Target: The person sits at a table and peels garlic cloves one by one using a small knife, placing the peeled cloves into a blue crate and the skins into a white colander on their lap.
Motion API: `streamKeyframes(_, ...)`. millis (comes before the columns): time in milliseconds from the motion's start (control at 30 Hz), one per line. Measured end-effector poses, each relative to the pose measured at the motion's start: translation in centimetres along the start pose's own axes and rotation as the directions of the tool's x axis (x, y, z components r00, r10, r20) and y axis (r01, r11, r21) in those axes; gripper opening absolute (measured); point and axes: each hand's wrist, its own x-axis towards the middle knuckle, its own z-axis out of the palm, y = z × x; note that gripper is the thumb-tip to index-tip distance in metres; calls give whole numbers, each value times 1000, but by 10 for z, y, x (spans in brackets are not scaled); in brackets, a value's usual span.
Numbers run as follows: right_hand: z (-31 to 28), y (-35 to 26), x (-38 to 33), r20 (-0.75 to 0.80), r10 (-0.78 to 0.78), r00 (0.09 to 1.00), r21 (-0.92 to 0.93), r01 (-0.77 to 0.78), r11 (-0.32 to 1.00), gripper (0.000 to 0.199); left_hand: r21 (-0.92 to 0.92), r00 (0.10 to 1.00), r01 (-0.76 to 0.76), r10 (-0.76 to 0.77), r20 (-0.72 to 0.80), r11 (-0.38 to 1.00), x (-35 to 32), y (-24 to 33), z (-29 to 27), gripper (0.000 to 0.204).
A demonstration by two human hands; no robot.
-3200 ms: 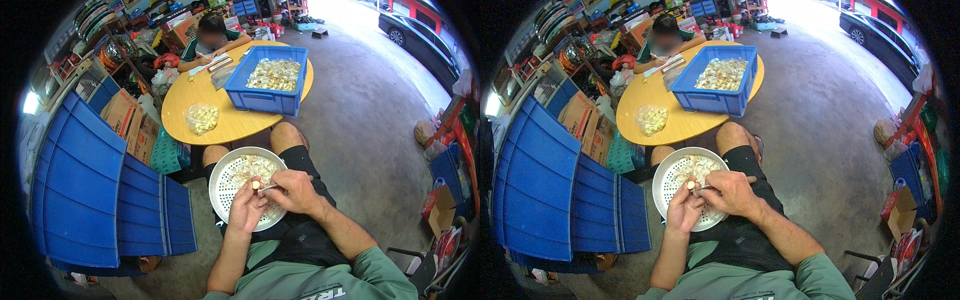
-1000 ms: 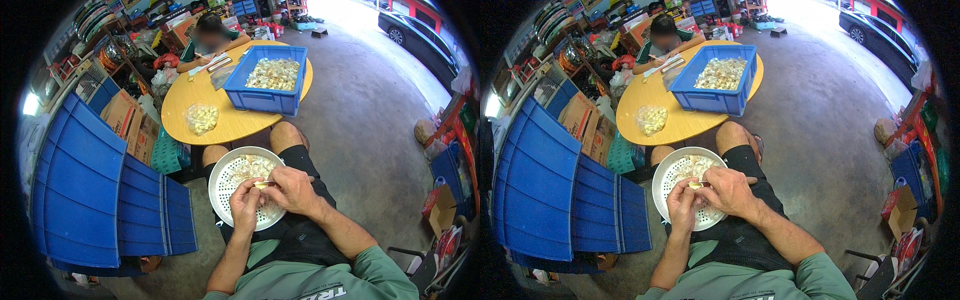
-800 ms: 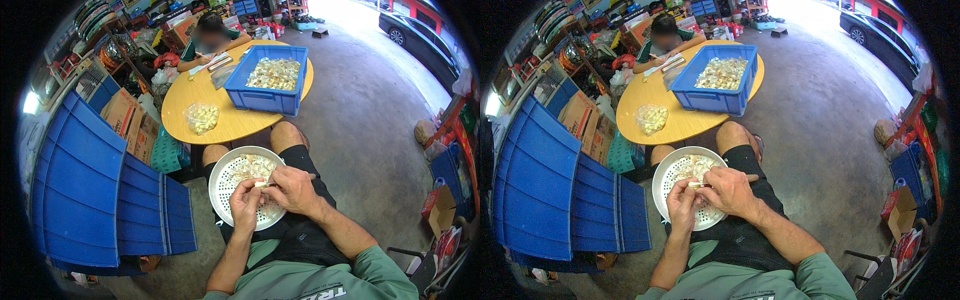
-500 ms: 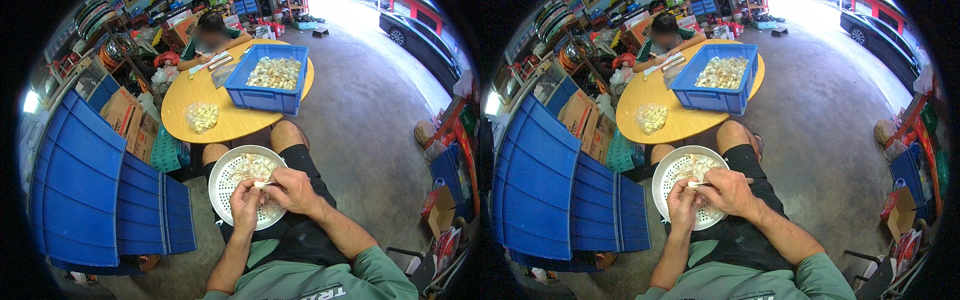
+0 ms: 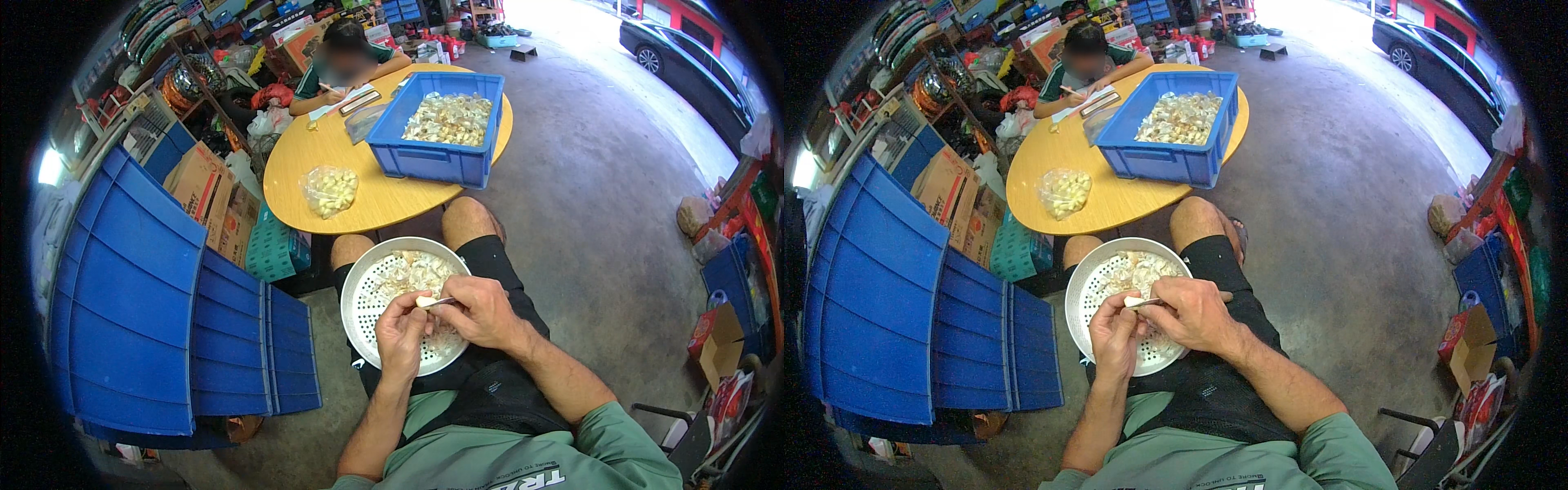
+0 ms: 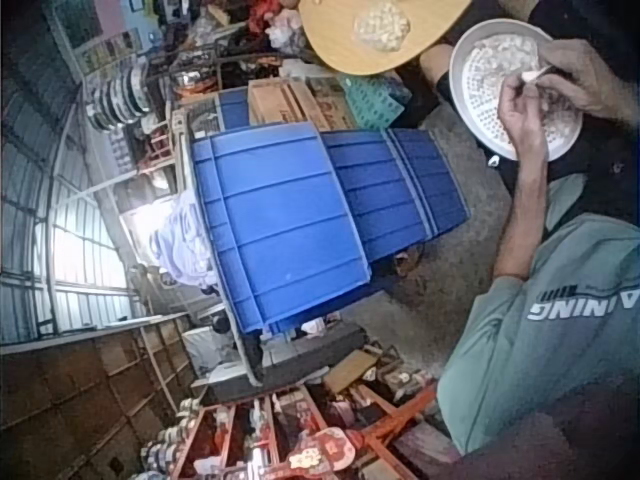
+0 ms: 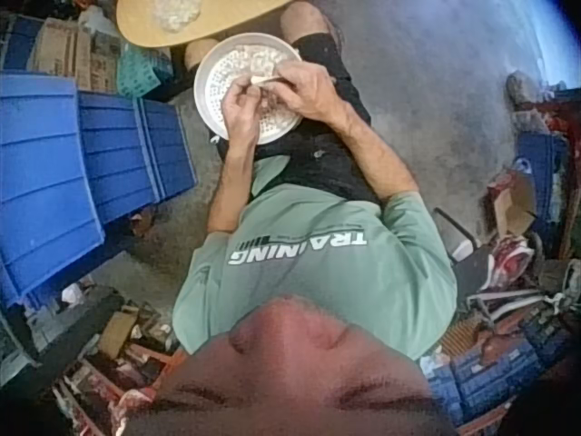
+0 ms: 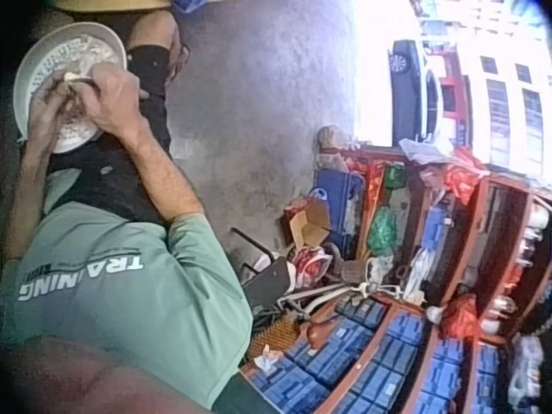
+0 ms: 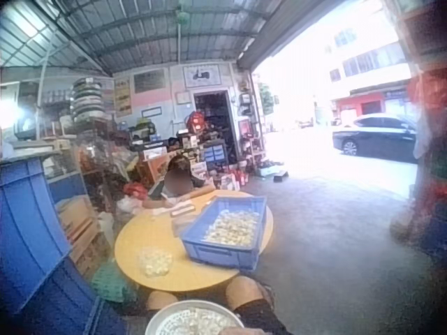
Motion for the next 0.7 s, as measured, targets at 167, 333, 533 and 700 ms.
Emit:
streamKeyframes(167, -3, -1, -1, -14, 41, 999, 90, -40, 995, 23, 21, 1000, -7, 7, -13, 1000, 0, -2, -2, 24)
streamKeyframes(333, -3, -3, -1, -55, 105, 993, 124, -98, 987, 21, 43, 1000, -24, 23, 8, 999, 2, -2, -5, 24)
streamKeyframes(533, -2, -4, 1, -51, 78, 996, 86, -73, 994, 19, 90, 999, -49, 50, -14, 995, 2, -1, -5, 25)
streamKeyframes(700, -4, -4, 0, 65, 62, 996, 49, -65, 997, 23, 107, 998, -57, 53, 37, 993, 2, -1, -11, 23)
